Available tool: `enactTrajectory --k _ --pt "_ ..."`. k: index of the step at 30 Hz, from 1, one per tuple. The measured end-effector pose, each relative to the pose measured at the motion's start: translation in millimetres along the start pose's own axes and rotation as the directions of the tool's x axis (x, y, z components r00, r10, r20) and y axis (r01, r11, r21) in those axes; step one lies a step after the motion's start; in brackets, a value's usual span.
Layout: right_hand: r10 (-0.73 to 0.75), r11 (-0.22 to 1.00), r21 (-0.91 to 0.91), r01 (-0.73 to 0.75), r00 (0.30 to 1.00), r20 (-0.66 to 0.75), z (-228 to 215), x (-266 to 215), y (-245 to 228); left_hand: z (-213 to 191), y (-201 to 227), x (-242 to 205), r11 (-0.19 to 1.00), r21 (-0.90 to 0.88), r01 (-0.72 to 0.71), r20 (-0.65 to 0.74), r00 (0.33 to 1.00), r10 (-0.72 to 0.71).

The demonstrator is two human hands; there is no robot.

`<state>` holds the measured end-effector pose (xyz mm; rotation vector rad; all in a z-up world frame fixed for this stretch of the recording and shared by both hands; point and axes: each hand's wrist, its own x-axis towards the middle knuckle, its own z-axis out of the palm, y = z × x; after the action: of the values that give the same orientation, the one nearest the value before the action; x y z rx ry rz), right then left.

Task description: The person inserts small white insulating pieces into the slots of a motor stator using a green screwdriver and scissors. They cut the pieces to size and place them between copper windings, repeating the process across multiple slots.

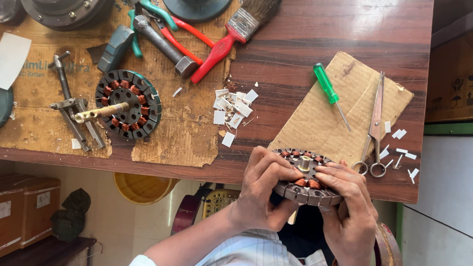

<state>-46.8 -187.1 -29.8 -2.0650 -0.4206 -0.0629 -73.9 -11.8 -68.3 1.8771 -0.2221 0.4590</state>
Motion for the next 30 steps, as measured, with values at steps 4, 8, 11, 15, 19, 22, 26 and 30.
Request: enactTrajectory --k 4,8,11,15,19,22,26,30 --pt "0.016 1.0 0.015 -0.015 0.999 -0.032 0.8 -3.4 2.6 -6.6 -7.9 1.4 0.998 0.023 -0.063 0.096 0.994 0.06" --pt "0.01 1.0 0.021 -0.008 0.998 -0.064 3.8 -14.8 4.8 -16.9 -15.2 2.8 0.991 -0.091 -0.099 0.187 0.976 0.114" --pt "0.043 0.998 0.055 -0.039 0.995 -0.087 4.1 -25.9 11.1 -19.1 -21.2 4.2 0.976 -0.151 -0.157 0.209 0.96 0.186" --pt "0.08 0.991 0.121 -0.065 0.989 -0.123 1.6 -34.7 24.8 -23.7 -28.7 13.0 0.96 -0.16 -0.231 0.303 0.914 0.27" --pt "0.099 0.985 0.156 -0.076 0.985 -0.144 -1.7 -33.0 39.1 -16.3 -26.3 22.4 0.974 -0.111 -0.2 0.291 0.93 0.224" --pt "0.116 0.976 0.199 -0.086 0.983 -0.145 -5.5 -29.3 47.9 -10.1 -21.4 25.0 0.98 -0.186 -0.073 0.276 0.953 0.124" --pt "0.137 0.963 0.248 -0.102 0.982 -0.128 -9.0 -23.4 54.7 -4.2 -12.7 26.2 0.979 -0.201 0.039 0.263 0.965 0.016" --pt "0.13 0.955 0.282 -0.096 0.986 -0.105 -10.5 -21.7 51.7 0.2 -3.3 27.0 0.975 -0.21 0.068 0.21 0.978 -0.023"
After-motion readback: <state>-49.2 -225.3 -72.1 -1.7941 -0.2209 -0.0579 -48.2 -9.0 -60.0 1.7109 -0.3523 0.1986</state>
